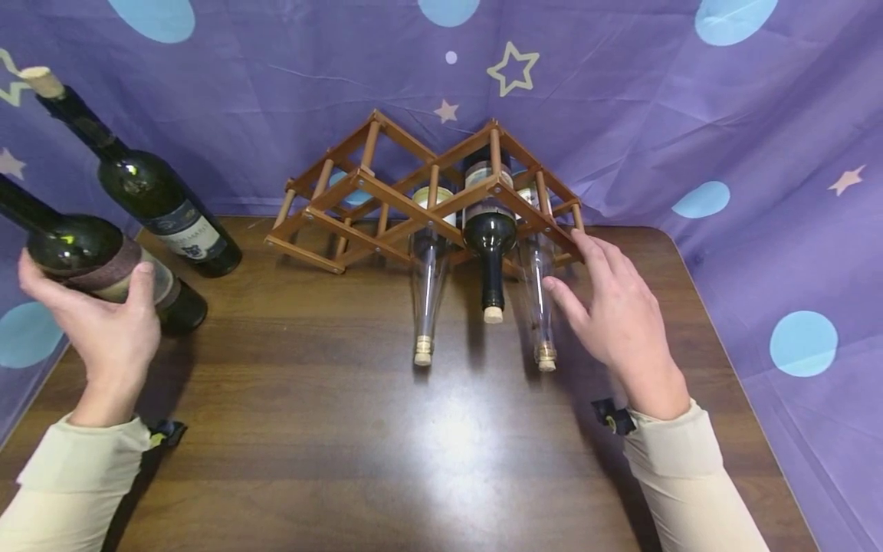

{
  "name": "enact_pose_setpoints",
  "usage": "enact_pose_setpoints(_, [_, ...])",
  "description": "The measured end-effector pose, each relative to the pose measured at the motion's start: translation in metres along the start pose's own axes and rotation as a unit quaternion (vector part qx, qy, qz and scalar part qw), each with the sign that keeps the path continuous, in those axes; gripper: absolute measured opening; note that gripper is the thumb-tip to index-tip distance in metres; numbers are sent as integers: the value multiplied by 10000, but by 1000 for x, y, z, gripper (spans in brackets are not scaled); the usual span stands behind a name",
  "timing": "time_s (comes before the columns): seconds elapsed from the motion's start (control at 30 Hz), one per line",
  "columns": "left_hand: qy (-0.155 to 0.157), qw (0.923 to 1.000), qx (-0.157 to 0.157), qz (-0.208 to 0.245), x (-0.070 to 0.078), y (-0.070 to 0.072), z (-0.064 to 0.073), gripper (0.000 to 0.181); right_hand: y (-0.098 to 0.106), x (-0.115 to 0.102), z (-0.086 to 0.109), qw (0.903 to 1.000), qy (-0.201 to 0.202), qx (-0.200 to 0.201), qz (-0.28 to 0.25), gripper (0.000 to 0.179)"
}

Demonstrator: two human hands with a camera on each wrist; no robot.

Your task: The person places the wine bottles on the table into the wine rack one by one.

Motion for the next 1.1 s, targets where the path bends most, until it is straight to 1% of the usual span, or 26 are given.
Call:
enact_pose_setpoints(0.07, [21,10000,18,-6,1,1,0,86,2,-4,0,9999,55,65,-81,73])
enact_pose_setpoints(0.13, [90,10000,5,6,7,1,2,85,3,-8,-1,9998,101,115,-148,74])
enact_pose_setpoints(0.27, [166,9998,-96,107,12,-1,5,85,6,-14,-2,9993,194,208,-252,75])
enact_pose_setpoints(0.5, [196,9987,-121,456,23,-5,8,84,10,-23,-3,9979,372,378,-372,77])
enact_pose_setpoints(0.6, [239,9963,-128,818,31,-9,11,83,10,-27,-4,9965,507,499,-432,78])
enact_pose_setpoints(0.63, [241,9948,-123,985,33,-10,12,83,11,-28,-4,9960,561,539,-445,79])
enact_pose_setpoints(0.7, [309,9890,-90,1447,39,-13,14,83,11,-31,-5,9948,675,612,-465,80])
enact_pose_setpoints(0.77, [392,9800,-57,1950,45,-16,16,84,12,-33,-5,9936,764,683,-474,80])
enact_pose_setpoints(0.87, [447,9669,-58,2512,54,-20,20,85,13,-37,-5,9918,874,789,-500,80])
enact_pose_setpoints(0.97, [464,9587,-126,2802,61,-23,23,85,14,-41,-5,9905,933,861,-534,79])
enact_pose_setpoints(1.1, [562,9511,-213,3031,68,-27,27,84,16,-46,-6,9900,950,872,-574,78])
Point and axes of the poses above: each hand's wrist, its own z-axis away from the middle knuckle, its own y-axis out of the back of the hand, x = y × z, the point moved 2 cm from there along -z, towards the middle knuckle, and after that the axes turned 8 degrees about x, right-handed, at the moved point
